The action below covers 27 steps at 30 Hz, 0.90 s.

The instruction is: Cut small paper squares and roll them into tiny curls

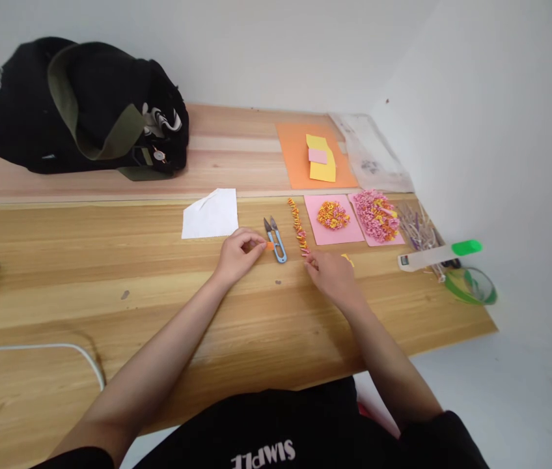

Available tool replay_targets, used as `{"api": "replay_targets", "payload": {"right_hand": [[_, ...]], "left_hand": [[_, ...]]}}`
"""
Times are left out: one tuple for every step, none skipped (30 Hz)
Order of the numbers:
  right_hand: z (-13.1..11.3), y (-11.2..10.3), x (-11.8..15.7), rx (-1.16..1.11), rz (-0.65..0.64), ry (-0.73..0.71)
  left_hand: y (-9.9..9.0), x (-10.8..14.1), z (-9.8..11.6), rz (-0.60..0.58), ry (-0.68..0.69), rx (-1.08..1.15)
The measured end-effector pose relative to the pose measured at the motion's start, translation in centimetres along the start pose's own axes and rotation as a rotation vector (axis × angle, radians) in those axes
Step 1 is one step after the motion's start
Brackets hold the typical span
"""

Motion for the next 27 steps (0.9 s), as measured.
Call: {"api": "replay_targets", "payload": {"right_hand": [[-0.06,-0.09,0.03,0.008,-0.007,0.0],[-0.13,-0.19,0.07,0.014,-0.013,-0.002],[-0.19,-0.28,0.11,0.02,-0.019,-0.005],[-0.23,-0.36,0.14,0.027,-0.022,-0.007],[-0.26,-0.42,0.15,0.032,-0.024,-0.008],[-0.29,-0.45,0.13,0.037,-0.022,-0.009],[-0.3,-0.46,0.1,0.041,-0.02,-0.01],[-0.31,-0.44,0.04,0.045,-0.019,-0.012],[-0.32,-0.39,-0.04,0.05,-0.019,-0.013],[-0.33,-0.34,-0.12,0.056,-0.02,-0.015],[-0.35,-0.29,-0.2,0.06,-0.021,-0.019],[-0.37,-0.25,-0.26,0.063,-0.02,-0.022],[-0.4,-0.24,-0.31,0.064,-0.017,-0.026],[-0.43,-0.25,-0.33,0.062,-0.011,-0.03],[-0.47,-0.3,-0.32,0.059,-0.008,-0.035],[-0.51,-0.37,-0.29,0.058,-0.007,-0.037],[-0.56,-0.45,-0.24,0.058,-0.009,-0.041],[-0.61,-0.54,-0.19,0.06,-0.011,-0.043],[-0.65,-0.62,-0.14,0.065,-0.015,-0.045],[-0.69,-0.68,-0.1,0.07,-0.017,-0.043],[-0.72,-0.72,-0.09,0.075,-0.018,-0.042],[-0.74,-0.72,-0.09,0.08,-0.015,-0.042],[-0.76,-0.71,-0.11,0.086,-0.01,-0.047],[-0.78,-0.67,-0.15,0.092,-0.003,-0.053],[-0.81,-0.63,-0.19,0.098,0.004,-0.061],[-0.85,-0.6,-0.22,0.102,0.009,-0.066],[-0.88,-0.58,-0.24,0.105,0.012,-0.066]], "left_hand": [[0.0,0.0,0.0,-0.001,0.001,0.0],[0.0,0.0,0.01,-0.002,0.0,0.001],[0.0,0.0,0.02,-0.004,0.0,0.003],[0.0,0.01,0.03,-0.005,-0.001,0.005],[-0.01,0.01,0.04,-0.005,0.0,0.007],[-0.01,0.01,0.05,-0.006,0.002,0.007],[-0.01,0.01,0.05,-0.007,0.003,0.006],[0.0,0.02,0.05,-0.007,0.004,0.005],[0.01,0.02,0.04,-0.004,0.004,0.004],[0.01,0.02,0.03,0.0,0.004,0.004],[0.02,0.02,0.02,0.003,0.003,0.004],[0.03,0.02,0.02,0.005,0.003,0.004],[0.04,0.02,0.01,0.006,0.002,0.005],[0.04,0.02,0.01,0.006,0.001,0.005],[0.04,0.01,0.01,0.005,0.0,0.005],[0.03,0.01,0.01,0.003,0.0,0.004],[0.02,0.0,0.01,0.003,0.002,0.004],[0.02,0.0,0.0,0.002,0.005,0.004],[0.01,-0.01,0.0,0.0,0.009,0.003],[0.01,-0.01,-0.02,-0.001,0.012,0.004],[0.01,-0.01,-0.04,0.001,0.014,0.004],[0.02,0.0,-0.07,0.004,0.015,0.004],[0.03,0.01,-0.09,0.006,0.015,0.004],[0.03,0.02,-0.12,0.007,0.016,0.004],[0.04,0.03,-0.15,0.008,0.017,0.003],[0.05,0.04,-0.17,0.007,0.019,0.002],[0.05,0.05,-0.18,0.006,0.02,0.002]]}}
Point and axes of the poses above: each hand's wrist, its own x-axis away from the middle knuckle, its own y-axis out of the palm, z = x × y, the point moved 1 cm from there along -x, towards the middle knuckle, and after that the axes turned 12 degrees about y, right-handed, at the moved point
